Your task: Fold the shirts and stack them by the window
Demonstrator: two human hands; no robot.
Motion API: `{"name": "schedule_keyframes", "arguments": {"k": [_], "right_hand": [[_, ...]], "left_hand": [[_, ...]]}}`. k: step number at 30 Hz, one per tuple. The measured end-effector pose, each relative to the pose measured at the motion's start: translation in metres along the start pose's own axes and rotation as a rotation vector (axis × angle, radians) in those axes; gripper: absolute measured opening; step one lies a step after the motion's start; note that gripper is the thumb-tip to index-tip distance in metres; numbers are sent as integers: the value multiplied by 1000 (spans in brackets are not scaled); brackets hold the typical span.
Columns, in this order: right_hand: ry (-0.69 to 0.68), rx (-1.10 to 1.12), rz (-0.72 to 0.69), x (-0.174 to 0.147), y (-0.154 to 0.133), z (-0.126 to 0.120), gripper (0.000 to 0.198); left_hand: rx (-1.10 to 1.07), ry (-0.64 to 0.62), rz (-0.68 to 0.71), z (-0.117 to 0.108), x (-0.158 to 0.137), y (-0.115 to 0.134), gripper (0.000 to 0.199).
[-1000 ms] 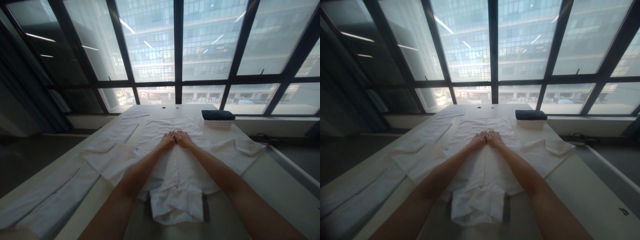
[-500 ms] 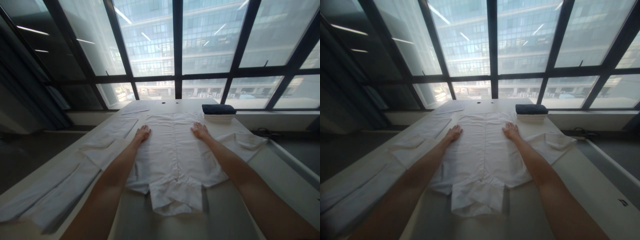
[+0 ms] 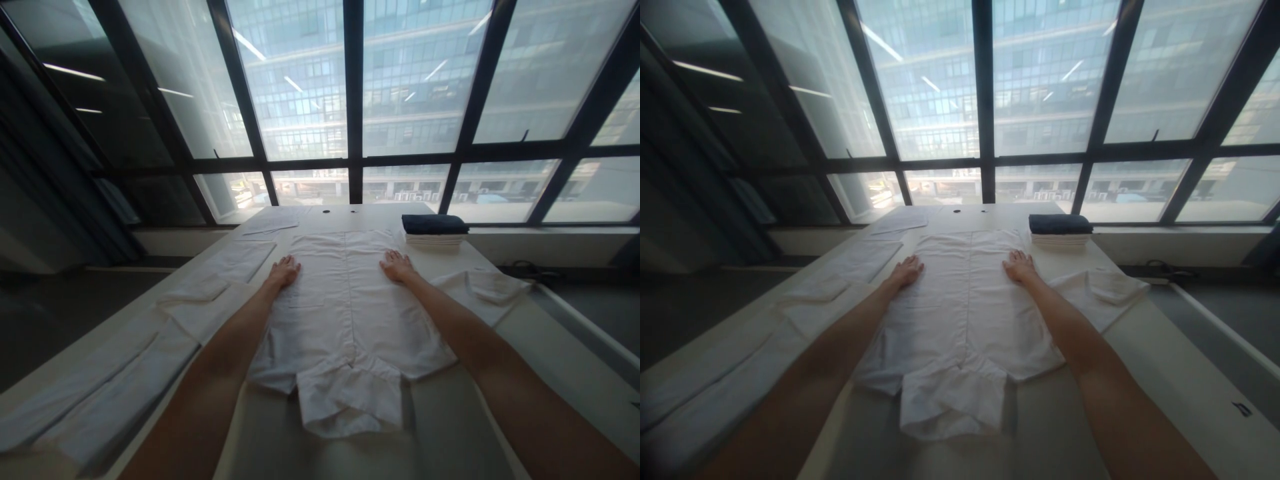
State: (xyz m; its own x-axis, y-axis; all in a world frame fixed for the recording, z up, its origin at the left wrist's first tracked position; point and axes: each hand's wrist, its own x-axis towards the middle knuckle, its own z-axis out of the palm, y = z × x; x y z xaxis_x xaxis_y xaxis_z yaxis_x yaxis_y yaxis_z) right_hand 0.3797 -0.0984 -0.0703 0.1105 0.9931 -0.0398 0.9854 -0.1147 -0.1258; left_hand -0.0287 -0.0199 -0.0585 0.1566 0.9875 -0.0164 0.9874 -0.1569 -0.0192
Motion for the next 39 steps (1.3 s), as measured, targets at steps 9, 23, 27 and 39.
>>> {"name": "schedule_keyframes", "arguments": {"k": [9,23,27,39], "right_hand": [[40,-58,47,9,-48,-11,64],[165,40,-295,56,-140,-6,61],[108,36,-331,72,-132,4,62],[38,42,-185,103,-55,13,66]], "left_hand": [[-17,-30,128,-18,28,57,58],[-162,161,483,6,62,149,64],[-144,126,507,9,70,141,59],[-73,10,262,7,96,60,60]]}}
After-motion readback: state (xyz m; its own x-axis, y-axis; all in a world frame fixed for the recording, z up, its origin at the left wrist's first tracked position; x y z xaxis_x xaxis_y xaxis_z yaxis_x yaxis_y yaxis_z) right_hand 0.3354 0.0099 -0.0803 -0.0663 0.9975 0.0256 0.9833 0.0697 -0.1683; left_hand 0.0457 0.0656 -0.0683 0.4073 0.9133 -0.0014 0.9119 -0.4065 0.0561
